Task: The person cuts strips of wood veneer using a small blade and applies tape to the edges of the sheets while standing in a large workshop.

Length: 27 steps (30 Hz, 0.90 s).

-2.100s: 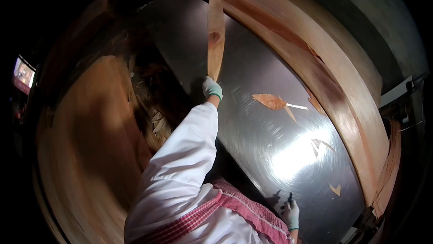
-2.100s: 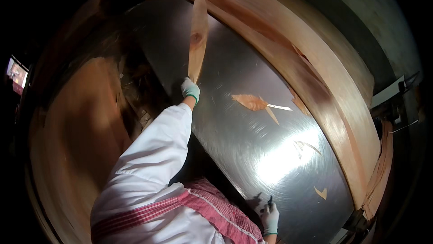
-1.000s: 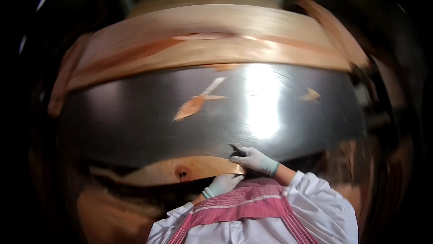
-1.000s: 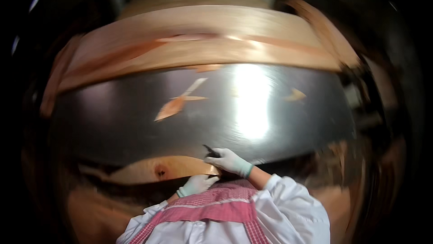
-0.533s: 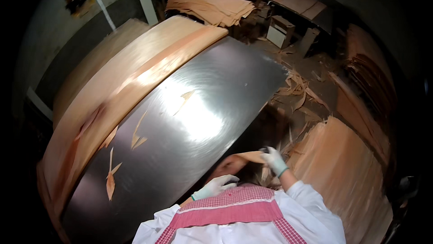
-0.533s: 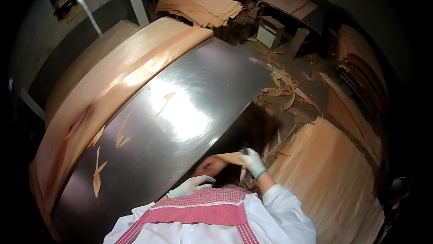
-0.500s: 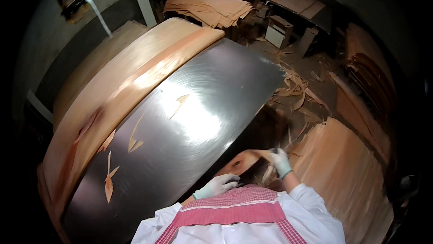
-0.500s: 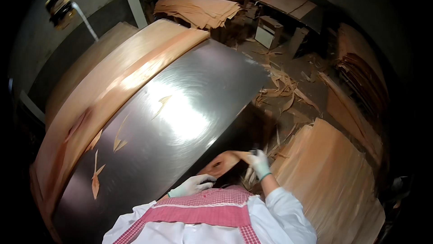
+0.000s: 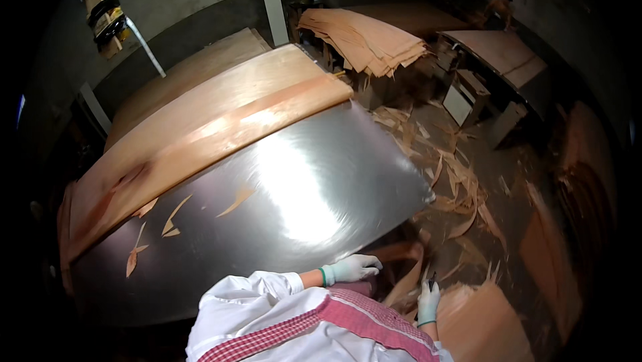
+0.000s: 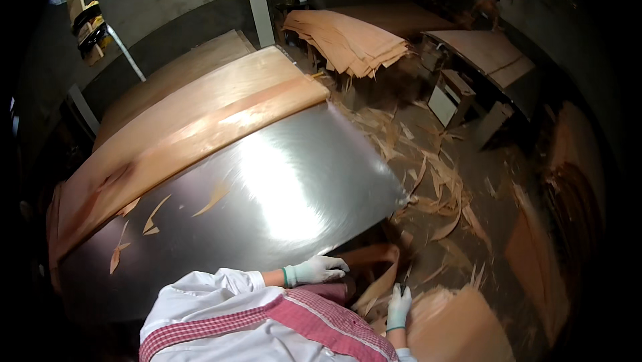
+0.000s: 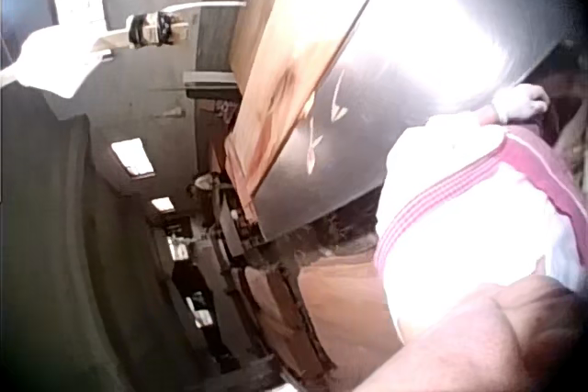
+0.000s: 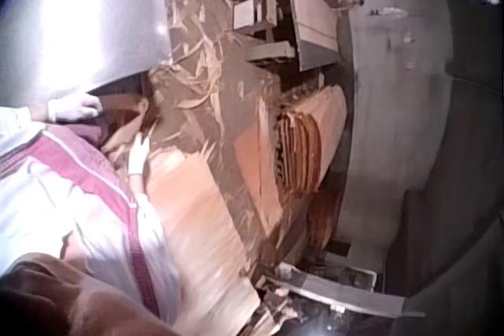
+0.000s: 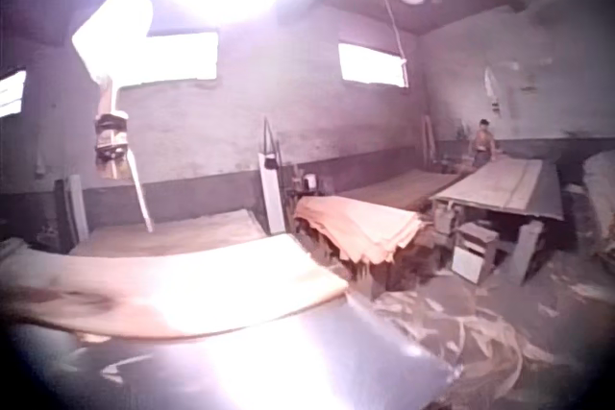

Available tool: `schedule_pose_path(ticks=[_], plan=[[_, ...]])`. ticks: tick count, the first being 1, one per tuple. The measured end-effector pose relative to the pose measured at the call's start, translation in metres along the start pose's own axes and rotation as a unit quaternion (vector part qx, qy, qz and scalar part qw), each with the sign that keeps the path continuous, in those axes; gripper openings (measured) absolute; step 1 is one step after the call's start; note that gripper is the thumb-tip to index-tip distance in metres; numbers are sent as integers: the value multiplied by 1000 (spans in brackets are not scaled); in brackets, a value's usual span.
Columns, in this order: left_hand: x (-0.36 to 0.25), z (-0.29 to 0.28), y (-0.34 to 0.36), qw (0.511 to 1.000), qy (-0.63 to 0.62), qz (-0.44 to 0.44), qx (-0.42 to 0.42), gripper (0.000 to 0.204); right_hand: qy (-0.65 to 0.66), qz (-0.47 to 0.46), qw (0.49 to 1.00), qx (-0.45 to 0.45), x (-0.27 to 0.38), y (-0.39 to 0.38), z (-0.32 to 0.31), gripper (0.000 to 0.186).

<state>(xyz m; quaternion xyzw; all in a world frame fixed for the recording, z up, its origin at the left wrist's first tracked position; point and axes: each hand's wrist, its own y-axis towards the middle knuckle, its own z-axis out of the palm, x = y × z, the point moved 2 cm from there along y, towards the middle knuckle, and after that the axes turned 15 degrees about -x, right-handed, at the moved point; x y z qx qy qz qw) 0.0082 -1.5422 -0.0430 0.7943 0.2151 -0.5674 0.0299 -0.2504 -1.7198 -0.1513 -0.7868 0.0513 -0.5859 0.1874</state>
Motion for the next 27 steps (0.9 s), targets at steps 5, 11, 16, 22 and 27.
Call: schedule_pose_path(ticks=[5, 11, 16, 22, 27], plan=[[-12, 17, 152, 995, -4, 48, -90, 26, -54, 24, 998, -18, 65, 118, -11, 17], [-63, 19, 306, 991, -44, 62, -112, 25, -22, 87, 996, -14, 157, 261, -23, 28], [-67, 4, 406, 979, -82, -35, -181, 25, -92, 103, 990, 18, 207, 394, -11, 24], [-42, -6, 485, 913, -121, -118, -372, 25, -109, -23, 983, 146, 291, 578, 53, 21], [-56, -8, 509, 859, -269, -212, -380, 24, -165, -107, 953, 231, 357, 676, 145, 22]])
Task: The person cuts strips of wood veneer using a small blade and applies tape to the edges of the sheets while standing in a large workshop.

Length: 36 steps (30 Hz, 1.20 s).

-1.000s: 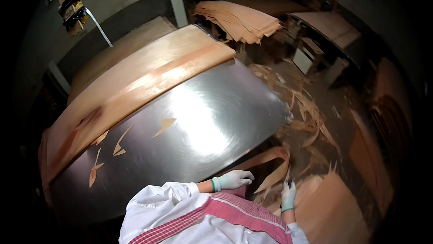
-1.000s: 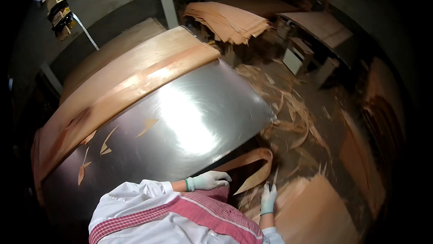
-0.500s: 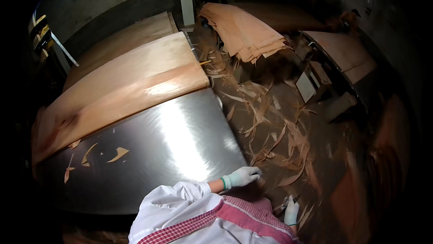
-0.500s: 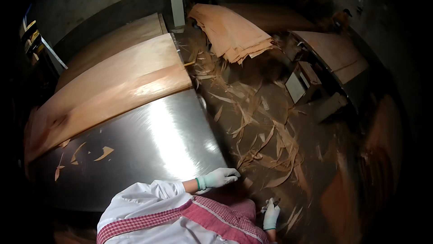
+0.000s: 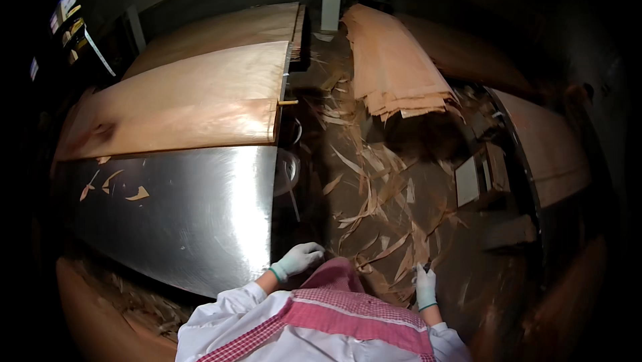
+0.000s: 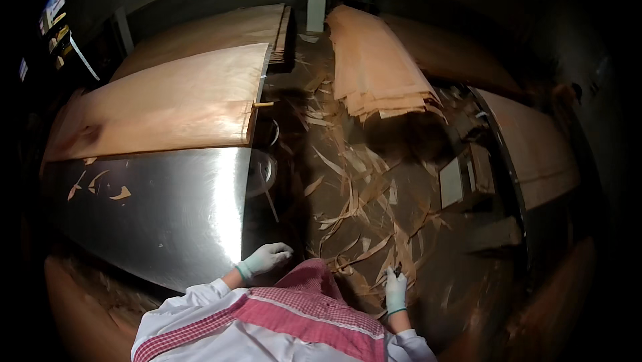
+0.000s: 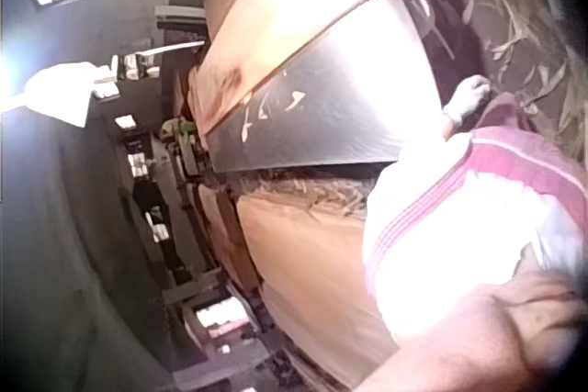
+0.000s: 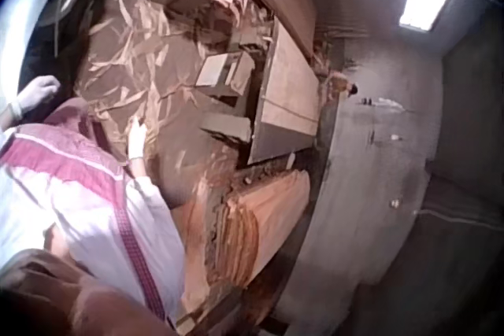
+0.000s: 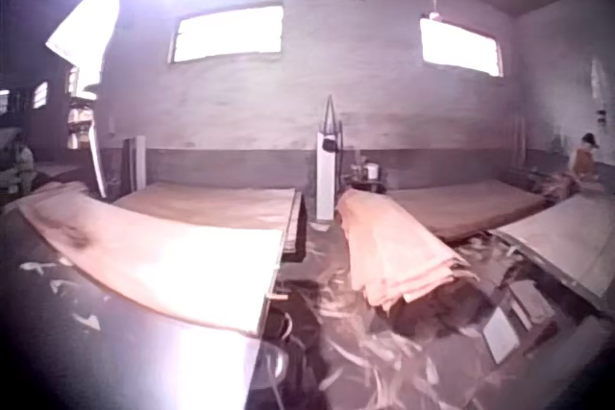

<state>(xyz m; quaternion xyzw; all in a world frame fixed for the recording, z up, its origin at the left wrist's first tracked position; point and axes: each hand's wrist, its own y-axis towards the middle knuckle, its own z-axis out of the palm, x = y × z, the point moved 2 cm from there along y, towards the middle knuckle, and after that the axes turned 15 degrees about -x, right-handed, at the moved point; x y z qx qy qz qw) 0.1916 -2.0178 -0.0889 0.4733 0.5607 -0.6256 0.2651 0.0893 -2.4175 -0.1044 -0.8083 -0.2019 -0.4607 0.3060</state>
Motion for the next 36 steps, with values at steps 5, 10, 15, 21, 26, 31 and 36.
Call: schedule_pose_path(ticks=[5, 10, 15, 21, 26, 31, 36], plan=[[-125, -30, 46, 985, 0, 104, -136, 26, -44, -28, 991, 124, 58, 102, 91, 25], [-348, -122, 61, 834, 27, 389, -390, 30, -96, -95, 967, 216, 148, 177, 195, 26], [-464, -163, 52, 624, 136, 583, -502, 33, -110, -135, 942, 287, 254, 229, 292, 25], [-497, -183, 113, 537, 204, 594, -564, 36, -203, -143, 889, 384, 313, 282, 421, 30], [-503, -201, 169, 496, 250, 540, -632, 39, -237, -266, 777, 519, 352, 302, 551, 37], [-520, -209, 222, 455, 300, 446, -710, 43, -259, -333, 671, 610, 426, 316, 662, 44], [-532, -222, 259, 420, 328, 338, -775, 46, -250, -365, 614, 654, 487, 336, 744, 40]])
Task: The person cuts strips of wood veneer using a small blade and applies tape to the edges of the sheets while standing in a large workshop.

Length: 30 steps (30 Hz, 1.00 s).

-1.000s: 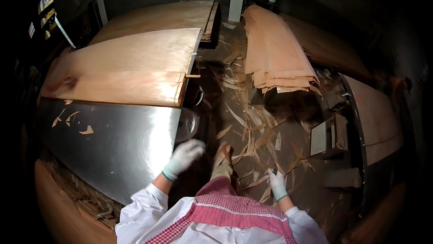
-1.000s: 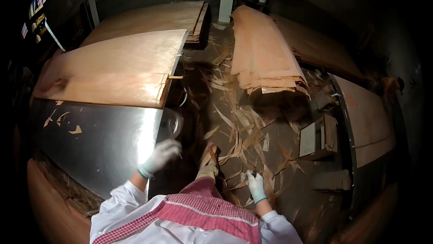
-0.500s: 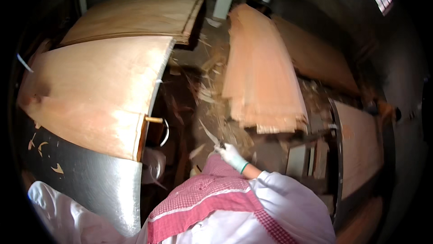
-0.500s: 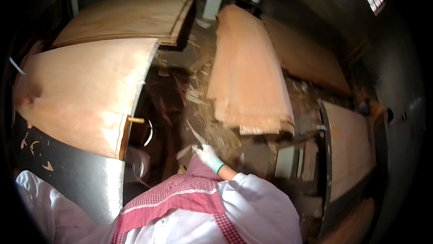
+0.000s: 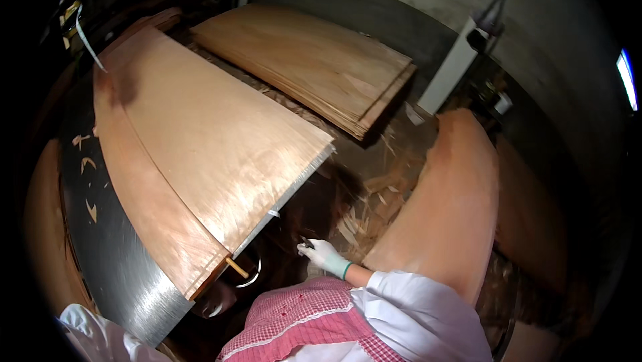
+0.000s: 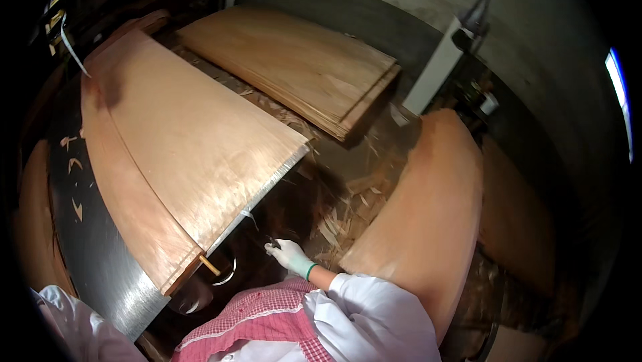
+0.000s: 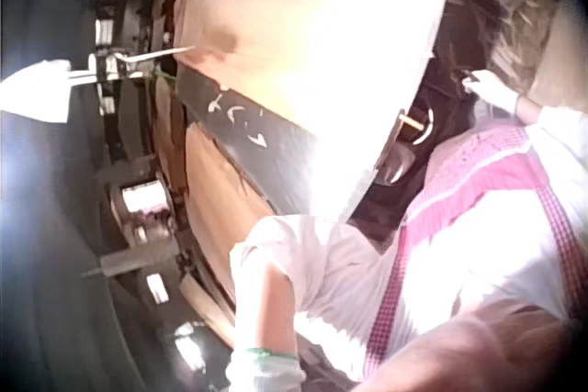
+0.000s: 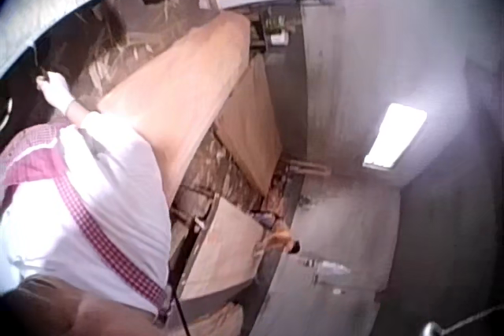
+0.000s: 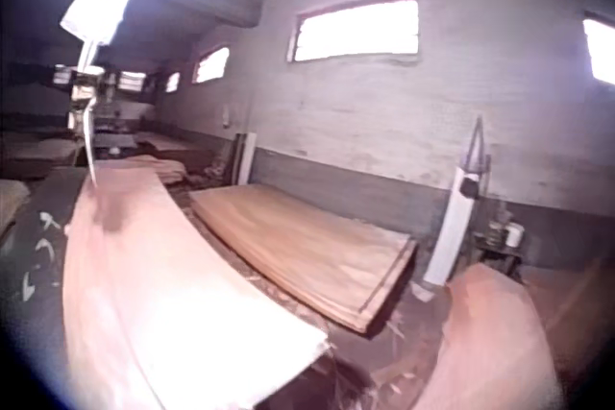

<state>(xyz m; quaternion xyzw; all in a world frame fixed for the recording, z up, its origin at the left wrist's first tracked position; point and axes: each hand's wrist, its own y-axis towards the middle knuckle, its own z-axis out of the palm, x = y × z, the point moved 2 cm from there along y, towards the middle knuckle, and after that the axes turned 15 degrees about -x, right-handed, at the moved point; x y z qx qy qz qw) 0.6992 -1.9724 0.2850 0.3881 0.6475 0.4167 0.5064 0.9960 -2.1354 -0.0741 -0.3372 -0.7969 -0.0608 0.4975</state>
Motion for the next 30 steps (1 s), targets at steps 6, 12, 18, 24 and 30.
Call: schedule_pose_path(ticks=[6, 12, 18, 24, 30], plan=[[3, 5, -16, 989, 128, -77, 22, 51, 42, 128, 988, 69, -9, 58, -18, 35], [58, -27, -147, 889, 230, -379, 117, 56, 16, 71, 992, 108, 9, 93, 10, 32], [92, -16, -379, 508, -121, -845, 113, 48, -24, 43, 986, 156, 51, 98, 39, 30], [112, 73, -404, 371, -371, -850, -41, 31, -94, -57, 975, 194, 109, 109, 65, 30], [107, 48, -356, 438, -376, -800, -167, 21, -47, -45, 969, 240, 139, 126, 108, 30]])
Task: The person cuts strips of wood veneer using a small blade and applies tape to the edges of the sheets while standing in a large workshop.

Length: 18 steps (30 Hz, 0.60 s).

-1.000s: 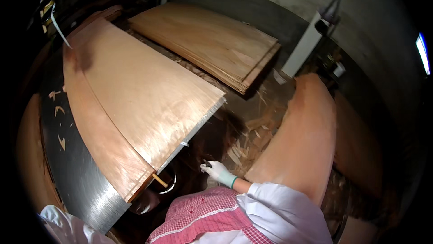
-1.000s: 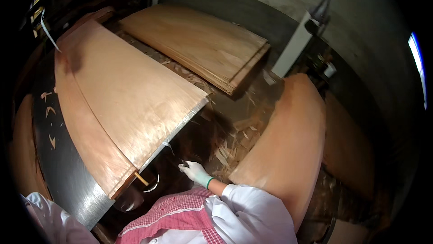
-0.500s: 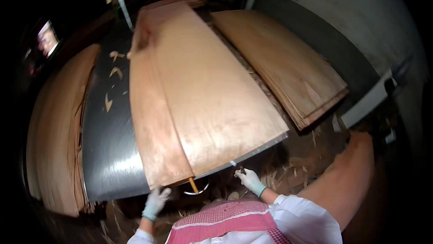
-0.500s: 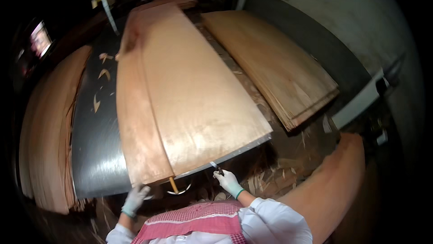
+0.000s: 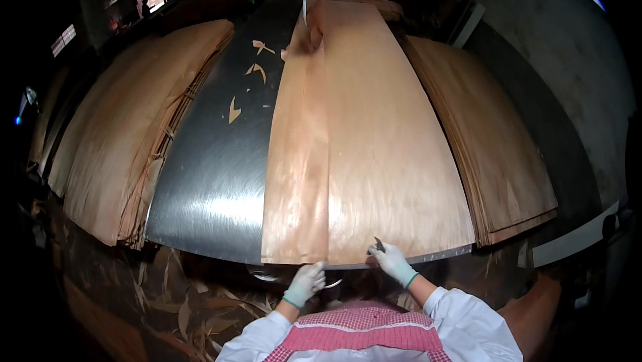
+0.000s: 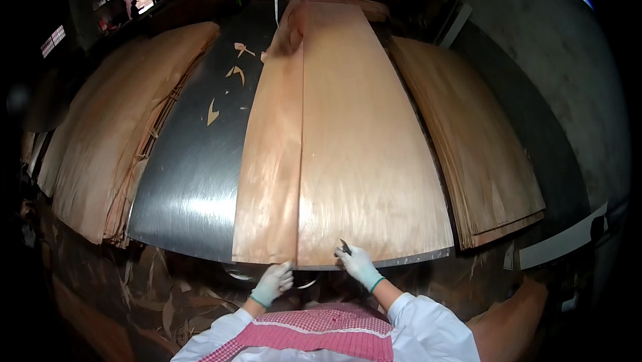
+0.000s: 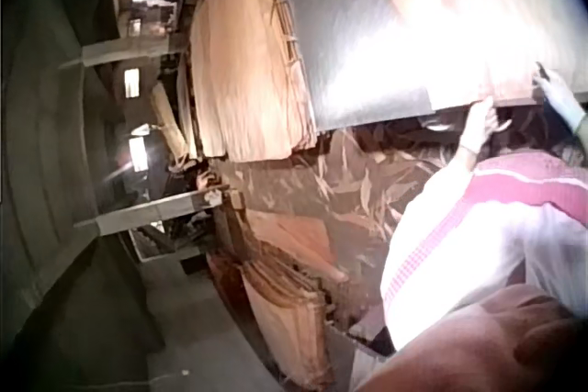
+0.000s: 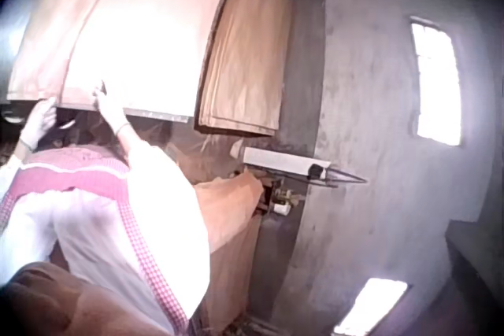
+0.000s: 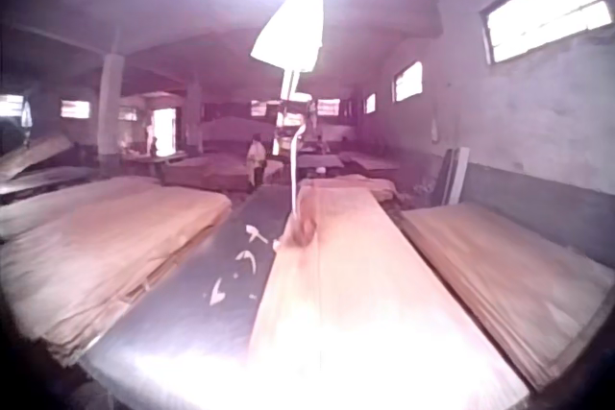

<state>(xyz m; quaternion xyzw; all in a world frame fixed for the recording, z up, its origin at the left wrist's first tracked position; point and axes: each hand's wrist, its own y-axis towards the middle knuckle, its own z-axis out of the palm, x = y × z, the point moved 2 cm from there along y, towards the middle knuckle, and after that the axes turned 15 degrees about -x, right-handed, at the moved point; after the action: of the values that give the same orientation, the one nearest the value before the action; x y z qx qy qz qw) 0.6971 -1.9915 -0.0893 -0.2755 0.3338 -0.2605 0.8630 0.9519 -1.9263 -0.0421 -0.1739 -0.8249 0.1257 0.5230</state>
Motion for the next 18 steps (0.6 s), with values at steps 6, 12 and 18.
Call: schedule_pose_path(ticks=[6, 12, 18], plan=[[-27, -5, -64, 925, 242, 157, -246, 21, -70, -198, 977, 29, 50, 34, 58, 35], [27, 70, -43, 786, 444, 262, -342, 31, 18, -146, 989, 21, 72, 43, 81, 45], [133, 212, -1, 741, 529, 287, -299, 31, 124, -60, 976, -170, 13, 53, -42, 42]])
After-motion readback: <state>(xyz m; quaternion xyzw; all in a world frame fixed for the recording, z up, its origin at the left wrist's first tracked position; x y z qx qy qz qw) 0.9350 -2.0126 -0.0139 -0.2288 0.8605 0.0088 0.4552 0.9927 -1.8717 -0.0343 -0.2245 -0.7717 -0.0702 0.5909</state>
